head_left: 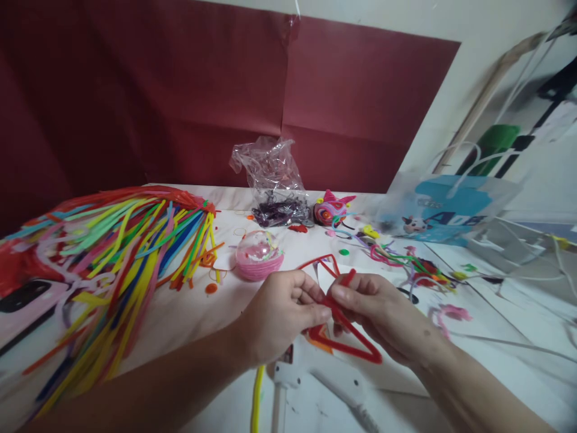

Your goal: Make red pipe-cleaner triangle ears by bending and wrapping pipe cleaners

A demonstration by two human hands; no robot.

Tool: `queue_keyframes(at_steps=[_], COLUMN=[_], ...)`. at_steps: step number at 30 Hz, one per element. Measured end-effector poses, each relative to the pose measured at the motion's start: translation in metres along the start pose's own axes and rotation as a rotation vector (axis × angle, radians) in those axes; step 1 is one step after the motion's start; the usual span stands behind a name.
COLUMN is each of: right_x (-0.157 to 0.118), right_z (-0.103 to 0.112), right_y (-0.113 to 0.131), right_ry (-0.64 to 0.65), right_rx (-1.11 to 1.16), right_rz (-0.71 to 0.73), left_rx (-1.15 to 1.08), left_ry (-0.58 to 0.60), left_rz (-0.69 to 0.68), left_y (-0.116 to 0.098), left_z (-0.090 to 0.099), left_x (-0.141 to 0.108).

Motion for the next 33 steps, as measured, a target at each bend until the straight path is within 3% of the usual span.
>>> queue_keyframes(at_steps=[3,5,7,9,12,18,23,33], right_x=[0.0,-0.005,-0.015,-0.023,-0.026,-0.026,-0.029,-0.029], right_z=[0.01,0.019,0.02,0.011,-0.002,-0.009,-0.012,-0.012], right_y=[0.008,0.018,0.028,0.033,0.032,0.035,0.034,0.03], right_ry=[-0.139,-0.334,-0.466,-0.435,-0.265,-0.2,-0.138,-0.147], right_rx=[-0.027,-0.162,-0.439,-0.775,-1.116,-1.225,-1.251,-1.325], right_rz=[0.161,0.404,0.698,0.929,1.099,1.191,1.216,1.2], left_rx=[-0.095,-0.159,-0.206,-0.24,-0.27,-0.186,-0.065,0.057], left_ry=[-0.023,-0.03,-0.031,-0.029,-0.01,0.051,0.03,0.098], left_rz=[0.03,0.027,0.016,0.012,0.03,0.054,0.044,0.091], left_y=[0.0,-0.001,-0.002,-0.003,-0.003,-0.004,-0.004,-0.003], left_z=[0.003,0.003,0.003,0.002,0.002,0.0,0.001,0.006], left_x=[0.001,0.002,0.002,0.001,-0.001,-0.004,-0.002,0.0])
Point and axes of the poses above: each hand's wrist, its own x-axis towards the middle knuckle, its own z-axis out of the back of the hand, y = z × x, the point moved 4 cm from there along x, towards the middle knuckle, and after that the axes turned 1 degree about -z, right-handed, at the moved point
